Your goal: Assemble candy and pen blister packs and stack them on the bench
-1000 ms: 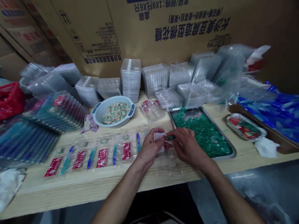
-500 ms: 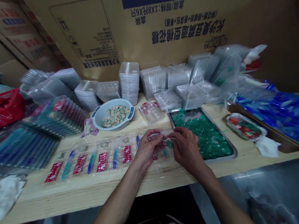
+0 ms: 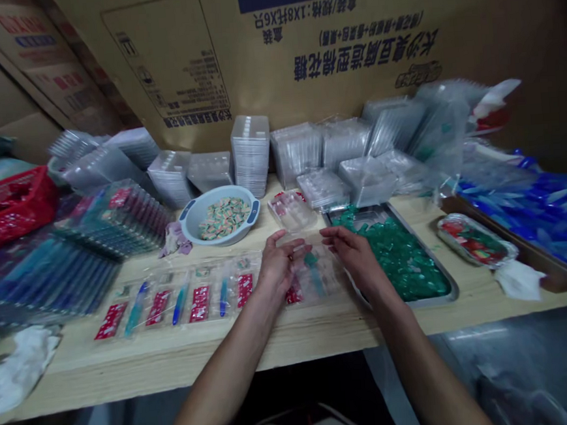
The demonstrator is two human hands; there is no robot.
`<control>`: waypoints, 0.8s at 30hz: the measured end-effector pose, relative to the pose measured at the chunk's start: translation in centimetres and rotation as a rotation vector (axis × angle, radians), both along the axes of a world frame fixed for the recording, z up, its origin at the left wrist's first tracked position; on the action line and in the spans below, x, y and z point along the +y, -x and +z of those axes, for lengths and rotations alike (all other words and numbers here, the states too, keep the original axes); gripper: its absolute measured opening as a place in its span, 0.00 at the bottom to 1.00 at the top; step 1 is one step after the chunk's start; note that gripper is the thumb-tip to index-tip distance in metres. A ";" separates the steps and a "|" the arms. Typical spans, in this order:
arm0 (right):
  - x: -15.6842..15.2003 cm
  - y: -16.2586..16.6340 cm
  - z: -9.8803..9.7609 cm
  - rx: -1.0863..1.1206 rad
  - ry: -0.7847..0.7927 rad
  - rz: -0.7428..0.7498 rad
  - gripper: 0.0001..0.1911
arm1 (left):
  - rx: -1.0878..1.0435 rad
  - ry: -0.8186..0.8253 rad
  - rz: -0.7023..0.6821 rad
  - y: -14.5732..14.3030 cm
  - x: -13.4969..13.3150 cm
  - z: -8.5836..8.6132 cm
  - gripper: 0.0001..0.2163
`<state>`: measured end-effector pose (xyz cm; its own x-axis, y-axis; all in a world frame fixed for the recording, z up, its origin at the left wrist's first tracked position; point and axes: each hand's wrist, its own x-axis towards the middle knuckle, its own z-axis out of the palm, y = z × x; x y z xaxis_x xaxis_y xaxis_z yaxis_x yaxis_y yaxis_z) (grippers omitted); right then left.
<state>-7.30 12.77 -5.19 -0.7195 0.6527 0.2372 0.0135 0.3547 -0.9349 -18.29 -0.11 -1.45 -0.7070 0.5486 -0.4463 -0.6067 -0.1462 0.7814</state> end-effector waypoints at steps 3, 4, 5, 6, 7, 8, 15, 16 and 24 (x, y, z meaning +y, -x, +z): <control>-1.4 -1.3 1.3 -0.031 -0.296 0.039 0.15 | 0.059 0.000 0.005 0.7 -0.3 -0.5 0.29; -2.2 -1.5 1.6 -0.079 -0.399 0.079 0.16 | 0.070 0.008 -0.004 0.8 -0.3 -0.6 0.28; -2.9 -1.6 1.9 -0.142 -0.488 0.119 0.17 | 0.077 0.019 -0.019 0.8 -0.2 -0.7 0.28; -3.6 -1.6 2.1 -0.209 -0.562 0.147 0.17 | 0.087 0.033 -0.032 0.7 -0.2 -0.8 0.28; -4.2 -1.5 2.2 -0.266 -0.619 0.155 0.16 | 0.106 0.046 -0.044 0.6 -0.2 -0.8 0.28; -4.5 -1.4 2.1 -0.302 -0.648 0.151 0.15 | 0.133 0.053 -0.052 0.5 -0.3 -0.8 0.28; -3.0 -0.9 1.3 -0.011 -0.202 0.172 0.09 | 0.332 0.118 -0.221 -0.4 -2.2 0.4 0.14; -2.7 -1.0 1.4 0.007 -0.149 0.181 0.09 | 0.339 0.135 -0.250 -0.5 -2.4 0.6 0.14; -2.3 -0.7 1.9 0.091 -0.070 0.062 0.08 | 0.248 0.006 -0.263 -1.1 -3.0 0.8 0.24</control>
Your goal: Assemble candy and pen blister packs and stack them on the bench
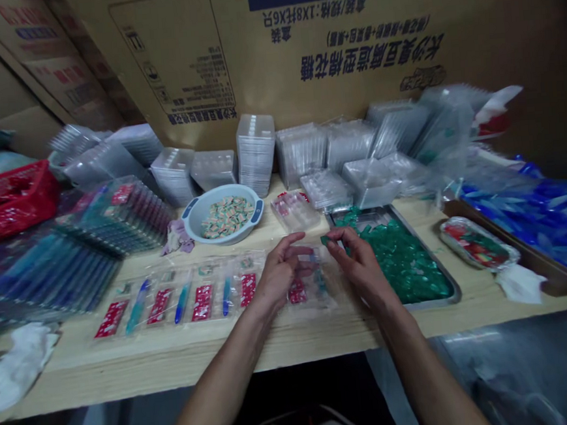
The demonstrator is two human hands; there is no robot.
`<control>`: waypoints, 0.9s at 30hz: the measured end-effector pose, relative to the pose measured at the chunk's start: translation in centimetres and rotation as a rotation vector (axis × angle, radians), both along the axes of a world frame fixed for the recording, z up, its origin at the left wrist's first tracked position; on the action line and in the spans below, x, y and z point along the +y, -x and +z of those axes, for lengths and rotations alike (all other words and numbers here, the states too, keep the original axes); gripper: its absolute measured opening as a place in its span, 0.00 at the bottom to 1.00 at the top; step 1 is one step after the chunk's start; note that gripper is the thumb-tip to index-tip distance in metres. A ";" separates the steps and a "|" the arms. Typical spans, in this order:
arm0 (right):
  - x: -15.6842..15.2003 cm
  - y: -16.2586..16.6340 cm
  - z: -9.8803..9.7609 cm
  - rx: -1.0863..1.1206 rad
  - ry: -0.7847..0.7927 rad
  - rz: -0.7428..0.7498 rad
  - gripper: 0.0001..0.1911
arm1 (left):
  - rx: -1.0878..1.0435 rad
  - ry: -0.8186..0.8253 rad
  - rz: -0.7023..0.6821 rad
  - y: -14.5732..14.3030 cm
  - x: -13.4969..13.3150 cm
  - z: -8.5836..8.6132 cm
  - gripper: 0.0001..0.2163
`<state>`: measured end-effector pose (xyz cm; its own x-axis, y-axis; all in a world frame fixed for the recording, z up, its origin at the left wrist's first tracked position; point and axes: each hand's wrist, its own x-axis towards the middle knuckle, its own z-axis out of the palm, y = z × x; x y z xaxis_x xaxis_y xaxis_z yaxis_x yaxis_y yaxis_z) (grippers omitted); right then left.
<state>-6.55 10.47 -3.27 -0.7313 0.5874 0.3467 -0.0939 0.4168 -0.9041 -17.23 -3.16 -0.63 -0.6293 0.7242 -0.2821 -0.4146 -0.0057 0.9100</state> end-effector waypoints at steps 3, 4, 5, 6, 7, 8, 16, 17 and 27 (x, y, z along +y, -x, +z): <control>-0.5 0.4 -0.2 -0.014 -0.102 0.013 0.08 | -0.031 -0.033 -0.002 -0.3 0.0 0.0 0.31; -0.7 0.5 -0.3 -0.034 -0.137 0.014 0.09 | -0.041 -0.041 0.002 -0.4 0.0 0.1 0.33; -1.0 0.5 -0.5 -0.056 -0.168 0.003 0.09 | -0.050 -0.047 0.011 -0.6 0.0 0.1 0.35; -1.1 0.6 -0.6 -0.074 -0.193 -0.014 0.10 | -0.058 -0.049 0.025 -0.6 0.0 0.2 0.36; -1.2 0.5 -0.8 -0.085 -0.211 -0.032 0.10 | -0.066 -0.047 0.038 -0.7 0.0 0.2 0.37; -1.3 0.4 -1.0 -0.092 -0.223 -0.045 0.11 | -0.075 -0.042 0.047 -0.7 0.0 0.2 0.37; 0.1 -0.8 -1.8 -0.060 -0.193 0.003 0.09 | -0.202 -0.075 -0.012 -0.3 -0.4 0.1 0.24; 0.3 -0.9 -1.8 -0.061 -0.183 0.025 0.09 | -0.212 -0.082 -0.018 -0.2 -0.4 0.1 0.23; -2.0 -0.8 -0.6 -0.196 -0.470 0.005 0.11 | -0.057 0.029 0.083 0.1 0.2 -0.9 0.30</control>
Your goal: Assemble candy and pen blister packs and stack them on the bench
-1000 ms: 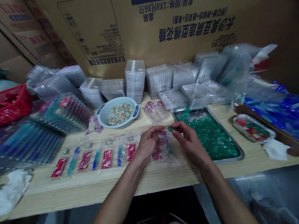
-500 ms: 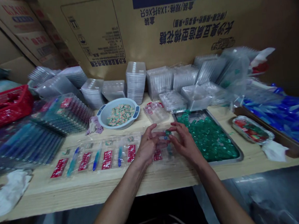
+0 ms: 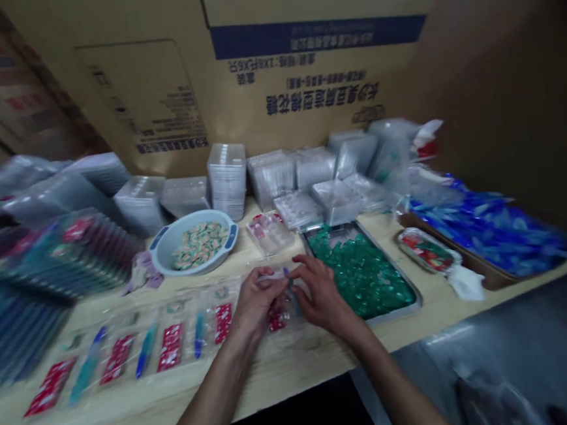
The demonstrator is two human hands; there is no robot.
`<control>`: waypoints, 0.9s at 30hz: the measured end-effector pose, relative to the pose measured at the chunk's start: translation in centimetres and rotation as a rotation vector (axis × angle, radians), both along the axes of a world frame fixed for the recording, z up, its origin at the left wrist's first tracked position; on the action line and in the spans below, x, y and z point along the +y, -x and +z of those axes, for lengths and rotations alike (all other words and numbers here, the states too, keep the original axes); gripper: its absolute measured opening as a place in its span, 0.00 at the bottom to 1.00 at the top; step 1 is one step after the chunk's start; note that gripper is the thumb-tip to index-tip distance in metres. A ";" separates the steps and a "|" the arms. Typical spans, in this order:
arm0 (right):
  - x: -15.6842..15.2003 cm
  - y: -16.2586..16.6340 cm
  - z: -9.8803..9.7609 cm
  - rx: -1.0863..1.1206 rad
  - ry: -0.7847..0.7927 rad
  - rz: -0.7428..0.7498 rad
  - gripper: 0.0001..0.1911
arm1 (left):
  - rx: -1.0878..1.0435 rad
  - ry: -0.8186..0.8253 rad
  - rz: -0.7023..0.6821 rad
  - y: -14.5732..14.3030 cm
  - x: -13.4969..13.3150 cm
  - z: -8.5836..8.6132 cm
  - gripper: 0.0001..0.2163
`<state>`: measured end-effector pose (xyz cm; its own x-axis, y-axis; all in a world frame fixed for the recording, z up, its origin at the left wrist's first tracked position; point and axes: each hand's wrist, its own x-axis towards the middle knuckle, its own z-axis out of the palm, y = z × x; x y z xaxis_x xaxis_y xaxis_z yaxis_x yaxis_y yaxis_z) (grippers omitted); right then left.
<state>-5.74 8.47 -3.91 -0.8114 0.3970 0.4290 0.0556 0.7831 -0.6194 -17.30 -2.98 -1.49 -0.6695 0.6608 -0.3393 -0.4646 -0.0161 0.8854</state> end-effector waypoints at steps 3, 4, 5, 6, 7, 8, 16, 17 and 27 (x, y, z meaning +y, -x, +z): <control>1.6 -0.5 0.0 -0.041 0.018 -0.051 0.16 | 0.075 0.052 0.070 0.5 0.0 -0.2 0.33; 2.6 -0.8 0.0 -0.088 0.011 -0.129 0.17 | 0.094 0.072 0.090 0.7 -0.1 -0.2 0.33; 3.8 -1.1 -0.1 -0.160 -0.011 -0.234 0.18 | 0.110 0.088 0.106 0.9 -0.2 -0.1 0.33; 5.0 -1.5 -0.2 -0.254 -0.049 -0.347 0.18 | 0.122 0.097 0.115 1.0 -0.2 0.0 0.33; 6.2 -1.7 -0.4 -0.362 -0.098 -0.445 0.19 | 0.127 0.100 0.116 1.0 -0.3 0.1 0.33; 7.3 -1.9 -0.5 -0.470 -0.150 -0.511 0.19 | 0.126 0.099 0.113 1.0 -0.3 0.2 0.33; 10.0 -1.3 -1.6 -0.714 -0.386 -0.471 0.16 | -0.107 0.055 0.007 0.2 0.9 1.1 0.27; 10.0 -1.3 -1.7 -0.711 -0.391 -0.462 0.16 | -0.144 0.041 -0.002 0.2 1.0 1.2 0.27; 10.8 -1.9 -2.4 -0.574 -0.263 -0.499 0.13 | -0.128 -0.002 0.026 0.2 0.4 1.0 0.23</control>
<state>-3.88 19.31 -6.34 -0.6871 0.7150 0.1289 0.6912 0.6980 -0.1872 -17.47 -2.62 -0.49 -0.6373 0.6448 -0.4221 -0.5735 -0.0310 0.8186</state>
